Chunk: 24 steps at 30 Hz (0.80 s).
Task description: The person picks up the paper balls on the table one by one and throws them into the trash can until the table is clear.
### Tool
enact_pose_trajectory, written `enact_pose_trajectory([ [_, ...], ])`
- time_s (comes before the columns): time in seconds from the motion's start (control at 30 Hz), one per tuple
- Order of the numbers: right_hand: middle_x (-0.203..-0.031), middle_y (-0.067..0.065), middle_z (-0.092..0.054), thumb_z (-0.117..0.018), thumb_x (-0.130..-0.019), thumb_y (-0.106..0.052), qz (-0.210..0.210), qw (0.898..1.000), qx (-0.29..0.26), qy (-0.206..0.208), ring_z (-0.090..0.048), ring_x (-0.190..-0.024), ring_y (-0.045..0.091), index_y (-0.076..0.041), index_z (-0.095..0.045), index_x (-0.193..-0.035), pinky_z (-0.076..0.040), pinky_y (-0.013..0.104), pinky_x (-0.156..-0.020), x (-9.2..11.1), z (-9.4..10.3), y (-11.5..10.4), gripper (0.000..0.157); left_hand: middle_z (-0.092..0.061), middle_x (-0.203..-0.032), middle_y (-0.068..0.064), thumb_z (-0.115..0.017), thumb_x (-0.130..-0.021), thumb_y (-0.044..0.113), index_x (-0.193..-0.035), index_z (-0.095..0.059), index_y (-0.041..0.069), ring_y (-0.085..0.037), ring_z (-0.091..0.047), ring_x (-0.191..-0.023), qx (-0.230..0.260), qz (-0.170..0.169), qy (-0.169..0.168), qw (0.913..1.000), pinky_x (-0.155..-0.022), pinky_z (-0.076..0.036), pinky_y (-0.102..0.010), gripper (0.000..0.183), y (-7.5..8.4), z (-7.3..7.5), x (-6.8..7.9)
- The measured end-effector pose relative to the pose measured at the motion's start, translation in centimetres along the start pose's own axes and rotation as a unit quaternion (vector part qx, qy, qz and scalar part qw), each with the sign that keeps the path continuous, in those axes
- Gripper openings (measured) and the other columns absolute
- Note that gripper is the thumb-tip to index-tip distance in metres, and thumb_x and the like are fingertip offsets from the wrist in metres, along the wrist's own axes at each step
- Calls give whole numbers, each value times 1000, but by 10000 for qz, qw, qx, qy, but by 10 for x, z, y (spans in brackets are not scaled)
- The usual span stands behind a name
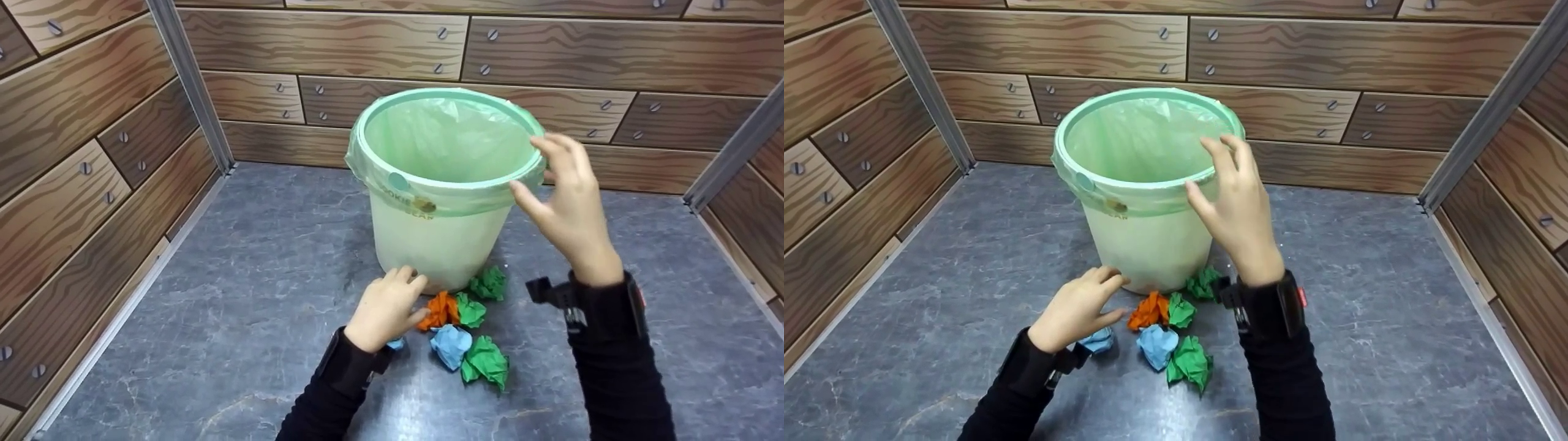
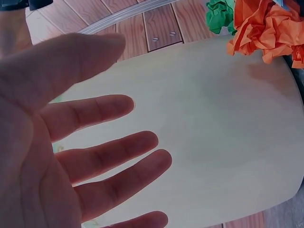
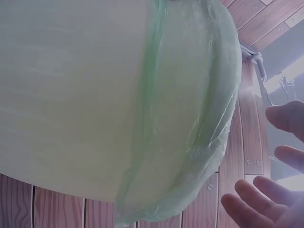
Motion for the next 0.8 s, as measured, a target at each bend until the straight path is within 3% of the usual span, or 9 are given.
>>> enact_pose_trajectory([
  [0.27, -119, 23, -45, -71, -68, 0, 207, 9996, 111, 146, -50, -80, 27, 6, -53, -112, -44, 36, -69, 38, -1, 3, 48, -47, -80, -2, -70, -71, 31, -89, -56, 10, -17, -47, -67, -13, -59, 130, 9999, -52, -41, -26, 31, -2, 0, 0],
  [0.47, -119, 25, -45, -71, -68, -1, -44, 9993, 200, -303, -53, -90, 35, 5, -54, -110, -46, 43, -75, 73, -12, 14, 46, -46, -79, -2, -70, -72, 31, -88, -55, 10, -17, -45, -65, -18, -122, 212, 9997, -51, -40, -26, 31, -2, -1, 0],
  [0.67, -118, 23, -46, -73, -68, -5, -105, 9966, 367, -729, -55, -87, 33, 2, -56, -110, -49, 41, -62, 104, -27, 25, 46, -46, -79, -3, -70, -72, 31, -88, -55, 10, -18, -46, -68, 15, -82, 200, 9998, -53, -41, -27, 30, -3, -1, 1],
  [0.8, -117, 22, -46, -73, -69, -5, -195, 9946, 401, -936, -52, -96, 33, 1, -57, -110, -47, 43, -67, 118, -34, 32, 45, -47, -80, -2, -70, -72, 31, -89, -55, 10, -18, -47, -68, 34, -77, 162, 9998, -54, -41, -26, 30, -3, -2, 1],
])
Point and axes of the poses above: each hand's wrist, its own x-axis away from the middle knuckle, its own z-axis out of the back of the hand, y = z × x, the point moved 3 cm from there along -x, towards the middle knuckle
